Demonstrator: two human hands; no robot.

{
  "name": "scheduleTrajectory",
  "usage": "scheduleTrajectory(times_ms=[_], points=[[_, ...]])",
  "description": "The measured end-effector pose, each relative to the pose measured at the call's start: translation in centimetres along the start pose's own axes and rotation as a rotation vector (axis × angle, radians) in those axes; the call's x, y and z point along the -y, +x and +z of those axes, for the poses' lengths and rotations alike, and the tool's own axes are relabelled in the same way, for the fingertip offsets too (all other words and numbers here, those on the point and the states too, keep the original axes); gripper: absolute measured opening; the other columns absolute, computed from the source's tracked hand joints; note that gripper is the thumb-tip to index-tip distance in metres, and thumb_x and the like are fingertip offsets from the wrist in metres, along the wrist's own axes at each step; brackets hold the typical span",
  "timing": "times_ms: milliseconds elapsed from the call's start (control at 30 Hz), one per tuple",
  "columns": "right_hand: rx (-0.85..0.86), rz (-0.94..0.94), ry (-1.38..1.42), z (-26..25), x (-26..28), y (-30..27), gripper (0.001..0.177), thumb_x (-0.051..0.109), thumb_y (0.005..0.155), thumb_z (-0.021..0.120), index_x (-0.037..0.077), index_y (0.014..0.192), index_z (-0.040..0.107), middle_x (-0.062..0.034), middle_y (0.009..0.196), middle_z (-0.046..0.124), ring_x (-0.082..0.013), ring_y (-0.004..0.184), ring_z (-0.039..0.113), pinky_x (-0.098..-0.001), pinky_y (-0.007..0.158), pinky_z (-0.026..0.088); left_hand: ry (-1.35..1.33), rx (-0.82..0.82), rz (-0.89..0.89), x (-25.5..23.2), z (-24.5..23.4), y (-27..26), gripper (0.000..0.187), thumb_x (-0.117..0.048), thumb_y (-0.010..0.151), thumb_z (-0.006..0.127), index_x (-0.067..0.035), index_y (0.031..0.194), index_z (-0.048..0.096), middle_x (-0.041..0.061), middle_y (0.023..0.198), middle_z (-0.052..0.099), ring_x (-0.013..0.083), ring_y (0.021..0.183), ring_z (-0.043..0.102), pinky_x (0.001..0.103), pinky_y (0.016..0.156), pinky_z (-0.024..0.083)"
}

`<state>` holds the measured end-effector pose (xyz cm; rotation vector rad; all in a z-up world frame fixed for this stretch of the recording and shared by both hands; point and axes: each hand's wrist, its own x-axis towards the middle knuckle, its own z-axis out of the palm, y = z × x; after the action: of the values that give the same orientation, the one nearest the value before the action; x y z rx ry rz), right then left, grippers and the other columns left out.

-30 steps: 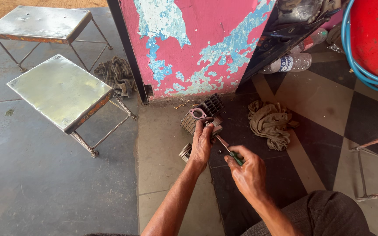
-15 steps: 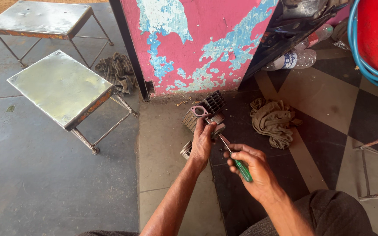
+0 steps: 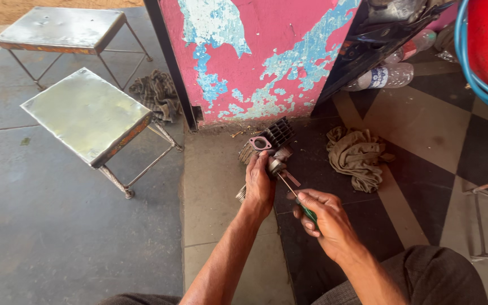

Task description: The person handles a piston and a cylinder block by hand and uses a screwdriver to manipulate a small component on a metallic part.

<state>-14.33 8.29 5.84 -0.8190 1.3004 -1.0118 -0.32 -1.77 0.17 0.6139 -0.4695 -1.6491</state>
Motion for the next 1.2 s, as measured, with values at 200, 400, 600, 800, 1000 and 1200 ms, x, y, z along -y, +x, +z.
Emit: scheduleTrajectory(times_ms=[200, 400, 600, 800, 1000, 1200], points=[[-0.083, -0.097, -0.247, 1.5, 0.7, -0.3, 0.026, 0.023, 0.097, 0.064, 0.002, 0.104, 0.077, -0.008, 0.068, 0.066, -0.0092, 0.048, 0.051, -0.0226, 0.039, 0.037, 0.051, -0.088, 0.026, -1.4, 0.1, -0.3, 0.022, -0.026, 0.103, 0.051, -0.009, 0.114, 0.06, 0.006, 0.098, 0.068, 0.0176, 0.09, 0.066, 0.035, 0.076, 0.056], [-0.187, -0.747, -0.967, 2.4, 1.3, 0.1, 0.022, 0.017, 0.085, 0.078, 0.004, 0.098, 0.067, -0.0078, 0.08, 0.072, -0.0151, 0.063, 0.071, -0.0288, 0.048, 0.055, 0.082, -0.194, -0.084, -3.3, -0.2, -0.7, 0.028, -0.035, 0.103, 0.051, -0.01, 0.115, 0.052, 0.008, 0.1, 0.062, 0.0218, 0.087, 0.065, 0.039, 0.077, 0.057], [-0.238, -0.709, -1.119, 2.7, 0.0, 2.5, 0.014, 0.021, 0.098, 0.071, 0.008, 0.098, 0.07, -0.0054, 0.07, 0.07, -0.0127, 0.049, 0.06, -0.0291, 0.041, 0.044, 0.205, -0.192, 0.107, -1.9, -0.3, 0.3, 0.034, -0.04, 0.106, 0.047, -0.01, 0.122, 0.051, 0.007, 0.106, 0.065, 0.0171, 0.087, 0.063, 0.035, 0.079, 0.056], [0.113, 0.192, 0.16, 0.4, 0.1, 4.7, 0.023, 0.026, 0.091, 0.071, 0.004, 0.089, 0.067, -0.0033, 0.063, 0.058, -0.0031, 0.038, 0.033, -0.019, 0.032, 0.023, 0.251, -0.188, 0.133, -2.1, 0.0, 0.5, 0.037, -0.037, 0.105, 0.048, -0.013, 0.132, 0.041, 0.009, 0.107, 0.064, 0.0174, 0.087, 0.064, 0.035, 0.078, 0.057], [0.042, -0.314, -0.214, 0.1, -1.2, 5.6, 0.023, 0.021, 0.089, 0.077, 0.002, 0.091, 0.065, -0.0004, 0.071, 0.064, -0.0024, 0.054, 0.051, -0.0194, 0.043, 0.04, 0.411, -0.19, 0.152, -1.7, 0.3, 0.5, 0.034, -0.038, 0.106, 0.045, -0.011, 0.126, 0.039, 0.009, 0.104, 0.066, 0.0166, 0.084, 0.065, 0.034, 0.073, 0.056], [0.002, 0.044, -0.1, 0.0, -1.1, 5.4, 0.04, 0.035, 0.096, 0.066, -0.003, 0.085, 0.072, -0.0024, 0.059, 0.056, -0.0038, 0.042, 0.04, -0.0206, 0.035, 0.029, 0.439, -0.15, 0.184, -1.7, 0.4, 0.6, 0.035, -0.037, 0.107, 0.045, -0.008, 0.126, 0.039, 0.01, 0.101, 0.067, 0.0168, 0.083, 0.066, 0.034, 0.075, 0.057]])
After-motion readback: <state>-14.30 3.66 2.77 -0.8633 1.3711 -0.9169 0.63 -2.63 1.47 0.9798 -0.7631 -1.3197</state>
